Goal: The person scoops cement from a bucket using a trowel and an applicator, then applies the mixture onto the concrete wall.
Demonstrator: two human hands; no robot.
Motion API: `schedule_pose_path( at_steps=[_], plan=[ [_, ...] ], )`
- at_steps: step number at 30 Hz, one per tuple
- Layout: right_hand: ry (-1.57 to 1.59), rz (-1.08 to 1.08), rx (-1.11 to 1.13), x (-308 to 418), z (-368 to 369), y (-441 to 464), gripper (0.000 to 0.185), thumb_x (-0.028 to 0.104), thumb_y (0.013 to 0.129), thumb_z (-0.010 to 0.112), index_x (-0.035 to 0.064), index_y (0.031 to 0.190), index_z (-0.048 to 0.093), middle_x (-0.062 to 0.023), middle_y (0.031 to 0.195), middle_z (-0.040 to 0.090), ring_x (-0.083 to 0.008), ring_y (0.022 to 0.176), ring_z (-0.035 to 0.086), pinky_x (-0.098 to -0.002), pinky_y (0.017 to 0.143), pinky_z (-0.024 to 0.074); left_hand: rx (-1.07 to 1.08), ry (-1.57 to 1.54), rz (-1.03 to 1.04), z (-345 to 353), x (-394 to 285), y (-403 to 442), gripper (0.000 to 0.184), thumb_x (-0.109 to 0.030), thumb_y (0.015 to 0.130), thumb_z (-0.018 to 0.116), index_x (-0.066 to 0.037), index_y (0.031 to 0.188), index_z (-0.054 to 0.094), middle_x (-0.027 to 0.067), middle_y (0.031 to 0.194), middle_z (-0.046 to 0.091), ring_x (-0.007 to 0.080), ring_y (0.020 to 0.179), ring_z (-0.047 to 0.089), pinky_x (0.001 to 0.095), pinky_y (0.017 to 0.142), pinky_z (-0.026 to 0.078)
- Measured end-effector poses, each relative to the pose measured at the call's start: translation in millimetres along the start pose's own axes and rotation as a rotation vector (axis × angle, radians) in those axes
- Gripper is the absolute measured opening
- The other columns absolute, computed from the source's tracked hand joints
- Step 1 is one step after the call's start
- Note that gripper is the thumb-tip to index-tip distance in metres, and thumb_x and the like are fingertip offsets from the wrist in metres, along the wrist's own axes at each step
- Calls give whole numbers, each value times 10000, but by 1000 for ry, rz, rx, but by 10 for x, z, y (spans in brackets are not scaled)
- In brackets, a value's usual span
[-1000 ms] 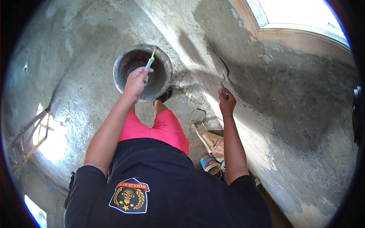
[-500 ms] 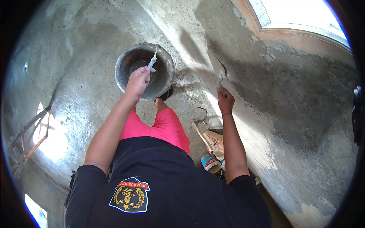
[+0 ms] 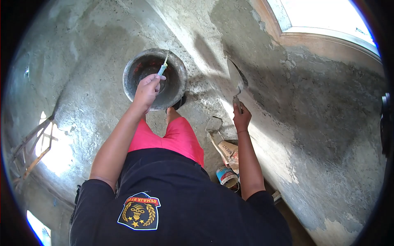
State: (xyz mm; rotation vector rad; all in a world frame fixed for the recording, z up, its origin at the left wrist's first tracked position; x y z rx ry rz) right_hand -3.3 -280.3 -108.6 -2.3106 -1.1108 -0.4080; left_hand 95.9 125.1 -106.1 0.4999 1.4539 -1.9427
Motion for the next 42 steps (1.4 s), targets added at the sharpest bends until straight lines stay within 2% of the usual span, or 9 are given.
schedule_pose_path(
  at_steps=[3, 11, 13, 16, 23, 35, 37, 40, 42],
  plan=[
    [-70, -203, -47, 166, -63, 13, 364, 309, 842, 668, 68, 1115, 659, -160, 885, 692, -254, 780, 673, -322, 718, 498, 12, -1, 2, 14, -5, 13, 265, -204, 961, 456, -3, 1026, 617, -64, 636, 390, 33, 561, 321, 201, 514, 258],
    [-31, -4, -120, -163, 99, -27, 394, 324, 849, 666, 38, 1119, 657, -179, 921, 693, -232, 825, 678, -316, 740, 502, 9, 4, -1, -2, 4, 10, 263, -208, 959, 461, -5, 1018, 617, -65, 634, 386, 33, 556, 321, 201, 509, 258],
    [33, -29, -117, -222, 191, -151, 402, 327, 848, 670, 28, 1116, 656, -178, 954, 689, -239, 859, 677, -307, 778, 500, 25, 14, 23, -32, 27, 47, 236, -218, 976, 443, -23, 1028, 566, -78, 613, 320, 16, 473, 238, 196, 422, 161],
    [16, -126, -125, -30, 172, -49, 400, 319, 843, 677, 19, 1107, 655, -173, 959, 691, -244, 869, 677, -305, 787, 500, 19, 15, 7, -52, -7, 4, 259, -208, 959, 461, -10, 1012, 618, -68, 630, 382, 35, 554, 321, 204, 508, 258],
    [124, 9, -113, -90, 195, -58, 390, 306, 844, 672, 11, 1099, 653, -186, 938, 688, -241, 850, 676, -318, 765, 501, 6, 16, -11, -62, 17, -7, 261, -206, 957, 458, -4, 1015, 612, -72, 627, 377, 33, 553, 317, 206, 508, 252],
    [101, -25, -154, -113, 147, -146, 396, 299, 838, 682, 15, 1112, 646, -194, 963, 685, -264, 849, 677, -335, 755, 506, 24, 6, -6, -88, 13, -27, 268, -206, 956, 459, 7, 1026, 605, -72, 630, 374, 32, 557, 311, 203, 507, 245],
    [216, 53, -134, -217, 250, -255, 393, 287, 839, 687, 6, 1110, 647, -191, 951, 690, -246, 833, 678, -333, 750, 508, 37, 55, -2, -96, 46, -8, 251, -235, 975, 441, -23, 1035, 561, -85, 601, 311, 13, 460, 235, 199, 417, 165],
    [-35, -215, -141, 153, 174, -224, 386, 276, 841, 686, -3, 1106, 650, -184, 933, 695, -243, 817, 678, -333, 744, 510, 34, 64, -12, -81, 13, -15, 252, -237, 974, 442, -24, 1040, 560, -84, 604, 316, 14, 460, 238, 199, 418, 166],
    [14, -139, -158, 97, 151, -15, 380, 276, 840, 687, 6, 1106, 654, -181, 922, 697, -242, 807, 678, -330, 740, 510, 28, 55, -13, -86, -1, 1, 260, -224, 967, 450, -11, 1031, 584, -77, 614, 345, 23, 506, 275, 201, 462, 207]
  ],
)
Point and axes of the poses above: each hand's wrist, its own y-axis towards the middle knuckle, its own z-axis out of the palm, x = y × z, the point moved 5 cm from there along y, towards the middle knuckle
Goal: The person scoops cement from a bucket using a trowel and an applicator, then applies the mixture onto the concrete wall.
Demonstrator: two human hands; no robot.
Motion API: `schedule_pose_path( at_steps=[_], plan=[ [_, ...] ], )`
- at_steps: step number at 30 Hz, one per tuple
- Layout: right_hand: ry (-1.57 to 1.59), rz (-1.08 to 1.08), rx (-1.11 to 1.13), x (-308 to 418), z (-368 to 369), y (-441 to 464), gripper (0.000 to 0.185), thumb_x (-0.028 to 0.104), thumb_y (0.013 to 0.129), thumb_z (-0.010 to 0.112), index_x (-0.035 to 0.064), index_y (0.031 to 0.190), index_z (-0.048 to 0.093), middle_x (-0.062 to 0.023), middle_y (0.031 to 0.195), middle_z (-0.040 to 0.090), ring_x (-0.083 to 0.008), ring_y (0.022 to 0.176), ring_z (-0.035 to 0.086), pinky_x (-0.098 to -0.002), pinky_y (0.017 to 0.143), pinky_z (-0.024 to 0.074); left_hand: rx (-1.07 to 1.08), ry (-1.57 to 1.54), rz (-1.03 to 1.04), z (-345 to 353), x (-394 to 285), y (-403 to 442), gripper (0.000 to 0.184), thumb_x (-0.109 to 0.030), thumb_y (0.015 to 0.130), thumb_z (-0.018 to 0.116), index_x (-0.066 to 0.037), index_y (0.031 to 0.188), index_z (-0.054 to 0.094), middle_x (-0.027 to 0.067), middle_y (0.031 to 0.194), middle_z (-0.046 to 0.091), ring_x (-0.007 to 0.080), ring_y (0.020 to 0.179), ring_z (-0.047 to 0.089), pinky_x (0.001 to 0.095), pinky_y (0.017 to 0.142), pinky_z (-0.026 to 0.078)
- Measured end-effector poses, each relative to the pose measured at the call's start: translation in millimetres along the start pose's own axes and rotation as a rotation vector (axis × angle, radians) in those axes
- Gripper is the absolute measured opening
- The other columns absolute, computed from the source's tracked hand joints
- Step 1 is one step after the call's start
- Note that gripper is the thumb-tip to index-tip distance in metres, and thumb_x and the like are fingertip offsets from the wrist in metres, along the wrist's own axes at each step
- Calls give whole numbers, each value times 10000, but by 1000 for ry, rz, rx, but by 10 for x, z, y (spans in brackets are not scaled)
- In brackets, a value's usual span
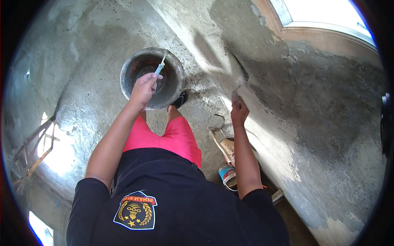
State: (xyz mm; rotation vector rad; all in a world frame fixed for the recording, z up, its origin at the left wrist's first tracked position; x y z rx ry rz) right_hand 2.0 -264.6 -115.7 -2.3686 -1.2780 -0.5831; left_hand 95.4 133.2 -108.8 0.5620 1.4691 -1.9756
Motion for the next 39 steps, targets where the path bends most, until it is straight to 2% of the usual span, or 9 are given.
schedule_pose_path(
  at_steps=[1, 6, 10, 13, 16, 19, 24, 29, 39],
  plan=[
    [42, 76, -20, -71, -10, 55, 373, 275, 839, 688, 15, 1106, 657, -177, 911, 698, -240, 797, 678, -328, 737, 511, -7, -11, 2, -11, -6, -2, 268, -211, 961, 458, 2, 1022, 608, -70, 624, 375, 32, 552, 311, 204, 506, 247],
    [47, 157, -3, -78, -51, -207, 382, 275, 843, 682, 3, 1109, 652, -190, 933, 692, -204, 833, 674, -327, 745, 509, -6, -20, 0, -7, -23, -34, 263, -204, 959, 456, 2, 1023, 608, -70, 623, 376, 31, 549, 313, 204, 504, 247],
    [-14, -101, -41, 23, -15, -142, 370, 271, 842, 680, 19, 1112, 654, -182, 947, 692, -266, 856, 682, -329, 770, 504, -14, -29, -7, -21, -16, -25, 256, -199, 955, 462, 0, 1020, 610, -71, 624, 373, 30, 551, 316, 203, 505, 247],
    [-51, 70, 37, 112, -91, 52, 364, 268, 842, 680, 28, 1114, 654, -177, 984, 687, -292, 877, 676, -325, 793, 502, 9, -54, 2, 9, -14, -3, 257, -205, 952, 468, -2, 1016, 612, -70, 627, 375, 32, 553, 317, 204, 506, 248],
    [-4, 61, -1, 44, -108, -76, 358, 266, 848, 671, 34, 1121, 654, -167, 996, 689, -252, 893, 675, -319, 801, 498, -9, -19, -10, 19, 6, 22, 245, -227, 976, 446, -19, 1018, 568, -85, 605, 316, 12, 468, 241, 191, 419, 167],
    [116, 100, -11, -149, -27, -186, 366, 266, 851, 669, 24, 1124, 651, -152, 975, 697, -214, 888, 673, -318, 799, 497, 12, -15, -9, 22, 30, 28, 243, -227, 977, 445, -22, 1019, 569, -83, 609, 316, 13, 468, 241, 191, 420, 167],
    [-5, 107, 17, 29, -91, 22, 370, 254, 851, 672, 10, 1128, 644, -161, 971, 695, -209, 878, 669, -313, 796, 497, 7, -18, -9, 35, 31, 58, 238, -221, 976, 442, -24, 1018, 569, -80, 614, 319, 14, 467, 241, 191, 418, 168],
    [94, 63, -13, 21, -40, -147, 363, 227, 848, 678, 11, 1137, 640, -163, 962, 694, -211, 880, 672, -310, 789, 498, 15, 7, -22, 69, 24, 48, 239, -216, 975, 438, -22, 1022, 569, -81, 617, 318, 15, 472, 239, 190, 422, 170],
    [28, -20, -95, 172, -42, -174, 370, 274, 843, 674, 35, 1124, 644, -187, 970, 685, -263, 856, 678, -337, 776, 507, 16, 13, -20, 72, 5, 77, 246, -220, 973, 436, -23, 1031, 571, -77, 626, 327, 16, 473, 243, 190, 423, 174]
  ],
)
Point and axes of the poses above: each hand's wrist, its own y-axis towards the middle knuckle, its own z-axis out of the palm, x = y × z, the point moved 5 cm from there along y, towards the middle knuckle
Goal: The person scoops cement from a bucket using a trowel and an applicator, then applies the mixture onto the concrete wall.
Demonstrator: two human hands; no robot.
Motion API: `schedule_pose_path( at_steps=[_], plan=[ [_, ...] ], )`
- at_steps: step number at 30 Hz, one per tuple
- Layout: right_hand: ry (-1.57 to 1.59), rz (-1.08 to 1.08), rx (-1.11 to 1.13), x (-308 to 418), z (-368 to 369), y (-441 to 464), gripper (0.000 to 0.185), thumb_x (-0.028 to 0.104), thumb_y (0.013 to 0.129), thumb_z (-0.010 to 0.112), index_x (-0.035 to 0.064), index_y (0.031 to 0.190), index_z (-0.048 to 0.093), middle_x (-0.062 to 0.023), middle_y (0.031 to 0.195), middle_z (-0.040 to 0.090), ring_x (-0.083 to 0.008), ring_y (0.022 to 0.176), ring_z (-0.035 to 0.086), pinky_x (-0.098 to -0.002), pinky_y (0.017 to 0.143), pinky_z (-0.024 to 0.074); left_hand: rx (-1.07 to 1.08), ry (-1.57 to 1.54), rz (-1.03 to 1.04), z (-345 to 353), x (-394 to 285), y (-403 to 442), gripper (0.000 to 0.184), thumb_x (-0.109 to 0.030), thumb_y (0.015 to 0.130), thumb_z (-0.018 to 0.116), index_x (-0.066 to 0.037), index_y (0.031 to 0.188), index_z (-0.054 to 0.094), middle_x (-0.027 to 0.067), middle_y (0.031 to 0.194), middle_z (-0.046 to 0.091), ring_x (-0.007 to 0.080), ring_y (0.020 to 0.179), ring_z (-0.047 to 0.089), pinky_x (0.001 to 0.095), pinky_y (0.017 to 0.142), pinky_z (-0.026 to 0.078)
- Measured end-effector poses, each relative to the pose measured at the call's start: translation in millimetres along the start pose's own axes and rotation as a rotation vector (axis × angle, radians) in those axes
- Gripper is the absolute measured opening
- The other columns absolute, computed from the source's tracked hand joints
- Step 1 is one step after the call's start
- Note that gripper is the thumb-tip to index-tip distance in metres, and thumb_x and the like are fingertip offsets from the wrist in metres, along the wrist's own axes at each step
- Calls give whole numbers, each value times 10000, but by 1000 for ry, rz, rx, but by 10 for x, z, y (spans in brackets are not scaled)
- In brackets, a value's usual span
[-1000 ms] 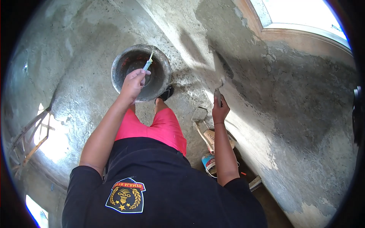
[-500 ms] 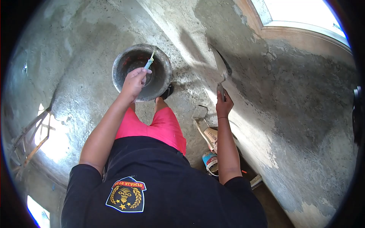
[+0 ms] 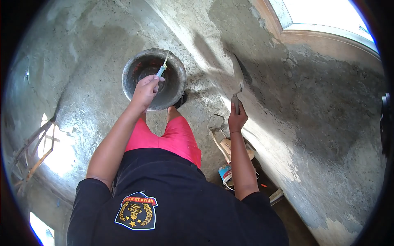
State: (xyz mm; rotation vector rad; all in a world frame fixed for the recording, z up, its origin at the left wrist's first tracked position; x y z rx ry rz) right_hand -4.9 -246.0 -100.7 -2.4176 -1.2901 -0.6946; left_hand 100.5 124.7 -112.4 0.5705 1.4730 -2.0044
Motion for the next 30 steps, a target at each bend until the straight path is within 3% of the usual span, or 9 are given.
schedule_pose_path(
  at_steps=[2, 7, 12, 17, 19, 20, 22, 27, 30],
  plan=[
    [77, 96, 38, -84, 47, -88, 356, 272, 841, 676, 40, 1110, 646, -188, 959, 686, -262, 846, 681, -342, 757, 511, -6, -3, -4, -20, 33, 1, 245, -219, 973, 436, -23, 1031, 571, -78, 626, 326, 16, 472, 242, 191, 423, 174],
    [-46, -79, 87, 94, 76, 183, 367, 309, 845, 662, 47, 1101, 650, -184, 941, 686, -299, 838, 681, -355, 733, 514, 10, -38, 19, -32, 70, 45, 242, -226, 973, 441, -28, 1025, 570, -78, 626, 328, 16, 472, 244, 192, 421, 174],
    [-139, 95, 36, -32, -117, 62, 364, 310, 841, 665, 41, 1086, 658, -172, 910, 689, -300, 835, 678, -357, 735, 510, -6, -21, 4, -20, -26, -5, 243, -231, 974, 438, -35, 1027, 572, -79, 616, 323, 16, 465, 244, 195, 416, 172],
    [71, 270, 142, -138, -257, -544, 318, 234, 844, 639, 14, 1074, 643, -159, 882, 687, -263, 804, 676, -340, 728, 504, 0, -13, 26, -31, -186, -131, 243, -234, 975, 434, -43, 1029, 574, -79, 608, 329, 17, 462, 254, 197, 410, 175],
    [102, -55, 306, 374, -301, -641, 323, 197, 809, 635, 44, 1094, 633, -146, 904, 677, -279, 798, 667, -344, 716, 509, 19, -11, 20, 29, -321, -209, 245, -237, 977, 432, -44, 1027, 575, -76, 608, 340, 19, 461, 266, 195, 407, 190],
    [110, -58, 293, 585, -342, -645, 323, 197, 809, 635, 44, 1094, 633, -146, 904, 677, -279, 798, 667, -344, 716, 509, 25, -3, 31, 67, -400, -256, 245, -237, 977, 432, -44, 1027, 575, -76, 608, 340, 19, 461, 266, 195, 407, 190],
    [-139, -395, 436, 1160, -268, -623, 370, 200, 759, 648, 89, 1111, 626, -128, 905, 655, -307, 785, 649, -366, 697, 514, 49, 31, 24, 150, -549, -339, 252, -244, 978, 435, -44, 1030, 579, -75, 609, 345, 19, 466, 283, 191, 403, 205],
    [-497, -710, 588, 2025, 253, -291, 254, 174, 710, 653, 63, 938, 633, -139, 909, 569, -341, 734, 626, -422, 649, 531, 156, 283, 230, 278, -836, -436, 269, -218, 979, 441, -10, 990, 611, -60, 619, 402, 46, 525, 331, 217, 472, 275],
    [-570, -837, 504, 2363, 597, -153, 135, 118, 722, 629, 53, 838, 649, -135, 886, 564, -322, 723, 641, -397, 648, 538, 217, 358, 229, 355, -1110, -645, 266, -218, 975, 453, -11, 999, 618, -61, 608, 402, 45, 526, 338, 223, 478, 283]
  ],
)
Point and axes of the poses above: each hand's wrist, its own y-axis towards the middle knuckle, its own z-axis out of the palm, x = y × z, the point moved 5 cm from there along y, towards the middle knuckle
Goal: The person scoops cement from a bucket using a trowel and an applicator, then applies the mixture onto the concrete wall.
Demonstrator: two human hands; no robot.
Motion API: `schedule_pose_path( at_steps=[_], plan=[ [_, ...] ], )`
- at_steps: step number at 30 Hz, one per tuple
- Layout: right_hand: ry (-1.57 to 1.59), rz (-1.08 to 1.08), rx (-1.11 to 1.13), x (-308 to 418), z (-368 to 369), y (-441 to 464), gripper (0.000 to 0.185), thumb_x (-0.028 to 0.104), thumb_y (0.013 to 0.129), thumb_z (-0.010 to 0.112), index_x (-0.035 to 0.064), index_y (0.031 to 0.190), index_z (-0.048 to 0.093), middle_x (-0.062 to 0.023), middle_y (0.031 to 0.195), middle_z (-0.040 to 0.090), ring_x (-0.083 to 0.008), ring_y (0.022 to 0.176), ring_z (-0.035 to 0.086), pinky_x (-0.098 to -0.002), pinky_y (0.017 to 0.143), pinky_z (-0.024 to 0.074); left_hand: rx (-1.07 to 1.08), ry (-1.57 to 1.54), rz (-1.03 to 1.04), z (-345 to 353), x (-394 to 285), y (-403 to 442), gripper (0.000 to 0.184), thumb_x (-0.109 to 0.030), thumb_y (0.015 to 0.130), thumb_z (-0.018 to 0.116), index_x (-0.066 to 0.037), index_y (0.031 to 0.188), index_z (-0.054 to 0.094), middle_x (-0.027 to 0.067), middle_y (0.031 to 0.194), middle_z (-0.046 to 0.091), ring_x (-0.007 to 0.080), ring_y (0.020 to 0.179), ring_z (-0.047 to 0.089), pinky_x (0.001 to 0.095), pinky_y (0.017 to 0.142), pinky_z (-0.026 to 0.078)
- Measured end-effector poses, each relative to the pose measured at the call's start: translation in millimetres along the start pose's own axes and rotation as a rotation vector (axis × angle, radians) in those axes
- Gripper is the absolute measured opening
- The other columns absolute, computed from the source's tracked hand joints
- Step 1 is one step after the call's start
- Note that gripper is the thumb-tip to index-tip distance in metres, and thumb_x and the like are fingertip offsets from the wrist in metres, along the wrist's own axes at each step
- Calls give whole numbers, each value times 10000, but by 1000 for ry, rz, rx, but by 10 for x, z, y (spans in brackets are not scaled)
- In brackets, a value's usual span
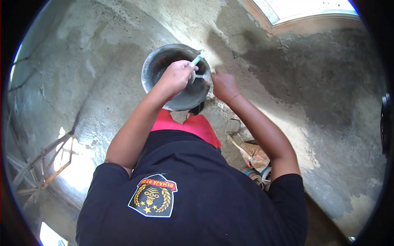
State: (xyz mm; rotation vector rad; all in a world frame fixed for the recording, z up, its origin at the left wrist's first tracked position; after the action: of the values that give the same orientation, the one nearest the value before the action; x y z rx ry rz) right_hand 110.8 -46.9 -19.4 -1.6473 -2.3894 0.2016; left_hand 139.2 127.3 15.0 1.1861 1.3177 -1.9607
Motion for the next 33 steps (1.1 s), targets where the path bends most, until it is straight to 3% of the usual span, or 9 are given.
schedule_pose_path(
  at_steps=[4, 6, 7, 12, 14, 18, 24, 31, 33],
  plan=[
    [-209, 54, 5, 199, 57, 231, 96, 88, 762, 584, 86, 768, 680, -102, 904, 584, -251, 744, 664, -354, 642, 543, 22, 163, 121, -83, -236, -2, 279, -232, 969, 470, -12, 957, 641, -74, 595, 391, 35, 522, 329, 219, 475, 275],
    [-270, 28, -27, 330, 17, 200, 113, 91, 769, 569, 85, 767, 682, -100, 896, 589, -256, 758, 663, -349, 647, 540, -11, 128, 189, -190, -343, 34, 262, -217, 955, 492, -7, 936, 647, -84, 583, 372, 21, 512, 312, 212, 462, 248],
    [-205, -15, 34, 354, -3, 170, 110, 33, 747, 566, -2, 842, 609, -140, 900, 601, -300, 735, 651, -390, 638, 527, -20, 106, 218, -231, -360, 52, 256, -211, 952, 494, -6, 932, 647, -85, 582, 370, 18, 509, 307, 212, 458, 240],
    [-77, 4, 77, 507, -230, -28, 151, -12, 723, 540, -3, 859, 605, -143, 875, 608, -323, 765, 642, -391, 689, 523, 2, 41, 260, -371, -481, 10, 246, -202, 944, 504, -6, 925, 651, -86, 576, 366, 14, 502, 296, 209, 453, 222],
    [-164, -50, 138, 556, -238, -61, 101, 67, 742, 573, 77, 702, 666, -106, 857, 595, -261, 762, 655, -359, 655, 532, 22, 40, 295, -367, -515, -64, 244, -202, 938, 512, -6, 922, 656, -86, 573, 364, 14, 500, 292, 206, 455, 215],
    [-142, -104, 160, 594, -301, 8, 63, 64, 707, 609, 61, 710, 672, -105, 885, 620, -268, 771, 659, -361, 673, 537, 71, 87, 237, -284, -552, -199, 259, -191, 927, 512, 17, 890, 662, -58, 614, 463, 34, 557, 371, 224, 508, 293],
    [-84, -32, 162, 472, -380, 17, 96, 58, 637, 660, 52, 732, 680, -107, 839, 649, -294, 803, 661, -373, 675, 540, 203, 177, 222, -321, -610, -352, 239, -163, 958, 484, 1, 979, 657, -87, 579, 328, 18, 497, 254, 200, 458, 189],
    [-121, -34, 90, 662, -524, -70, 69, 66, 662, 658, 64, 728, 679, -89, 842, 633, -262, 773, 661, -364, 660, 541, 300, 209, 187, -251, -810, -398, 252, -191, 951, 505, 14, 936, 650, -86, 647, 442, 8, 574, 339, 192, 514, 271],
    [-124, -34, 83, 695, -556, -65, 65, 66, 666, 657, 67, 728, 679, -86, 843, 629, -256, 767, 661, -361, 657, 541, 299, 227, 206, -214, -834, -378, 246, -185, 958, 500, 12, 979, 646, -90, 620, 381, 6, 540, 294, 194, 485, 227]
  ],
)
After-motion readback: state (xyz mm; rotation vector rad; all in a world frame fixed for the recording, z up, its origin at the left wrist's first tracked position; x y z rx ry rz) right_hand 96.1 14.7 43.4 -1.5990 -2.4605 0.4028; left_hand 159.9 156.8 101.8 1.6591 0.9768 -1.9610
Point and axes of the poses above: each hand's wrist, its own y-axis towards the middle knuckle, its own z-axis out of the palm, x = y × z, the point moved 5 cm from there along y, towards the middle knuckle
